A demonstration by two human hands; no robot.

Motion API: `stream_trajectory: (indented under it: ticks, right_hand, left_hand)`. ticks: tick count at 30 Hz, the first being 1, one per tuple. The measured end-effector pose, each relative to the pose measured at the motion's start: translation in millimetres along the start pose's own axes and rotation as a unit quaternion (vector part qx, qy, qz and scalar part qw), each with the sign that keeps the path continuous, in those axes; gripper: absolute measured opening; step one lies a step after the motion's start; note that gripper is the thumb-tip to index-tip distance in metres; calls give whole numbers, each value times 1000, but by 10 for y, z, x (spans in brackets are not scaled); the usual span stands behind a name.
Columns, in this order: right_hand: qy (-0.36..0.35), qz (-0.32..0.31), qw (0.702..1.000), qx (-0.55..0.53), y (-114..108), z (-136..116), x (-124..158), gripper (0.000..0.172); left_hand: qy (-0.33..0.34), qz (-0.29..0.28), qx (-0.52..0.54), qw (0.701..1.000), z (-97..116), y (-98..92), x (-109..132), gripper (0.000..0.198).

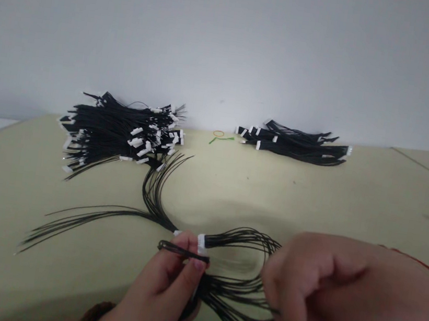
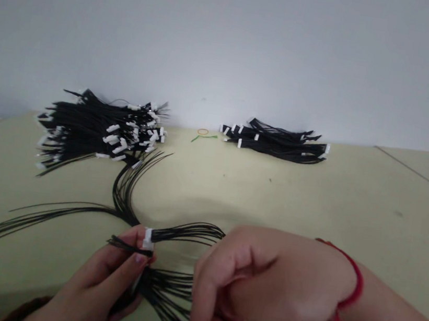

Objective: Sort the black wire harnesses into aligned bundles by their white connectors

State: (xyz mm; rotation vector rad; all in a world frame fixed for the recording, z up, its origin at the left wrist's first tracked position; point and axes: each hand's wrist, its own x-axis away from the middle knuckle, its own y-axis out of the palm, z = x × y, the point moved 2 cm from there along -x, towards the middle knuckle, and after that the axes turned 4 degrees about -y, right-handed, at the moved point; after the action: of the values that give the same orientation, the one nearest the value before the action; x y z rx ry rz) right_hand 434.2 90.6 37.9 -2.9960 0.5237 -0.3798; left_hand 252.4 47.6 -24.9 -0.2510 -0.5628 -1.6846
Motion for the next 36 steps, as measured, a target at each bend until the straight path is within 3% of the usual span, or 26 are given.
stream_trajectory:
  ticks: [2,4,7,12,17,19,21,22,24,26,27,36]
  right_hand:
    - [-138,22,987,-78,-181,49,48,21]
    - [-212,94,969,-89,-356,124,96,23]
    - [-225,207,951,-44,-573,181,174,26]
    - [-214,353,910,34,-715,95,252,10]
    - [-234,459,857,-27,-382,-122,139,60]
    - [-188,389,900,-52,-142,-172,37,44]
    - [-90,319,943,37,86,-157,-48,18]
    - [-48,319,938,128,169,-134,-70,12]
    - [-9,343,884,318,283,-82,-87,12]
    - [-23,362,827,429,345,-36,-87,12]
    - [-33,365,814,451,359,-16,-84,13]
    - [-34,371,798,473,346,0,-70,15]
  left_hand:
    - [-2,4,7,1000,14,5,7,43]
    - [-3,17,16,1000,24,3,10,45]
    - [-4,27,23,999,35,3,10,48]
    - [-8,39,-1,999,32,-10,19,46]
    - [-9,17,-26,999,-34,-59,22,42]
    - [-8,23,-38,999,-71,-90,23,38]
    - [2,33,-47,998,-91,-112,32,35]
    - [10,34,-51,998,-91,-116,41,33]
    - [27,32,-56,998,-75,-111,66,31]
    - [40,31,-61,997,-51,-102,91,31]
    - [43,33,-64,997,-40,-100,101,31]
    - [66,49,-71,994,-8,-88,117,29]
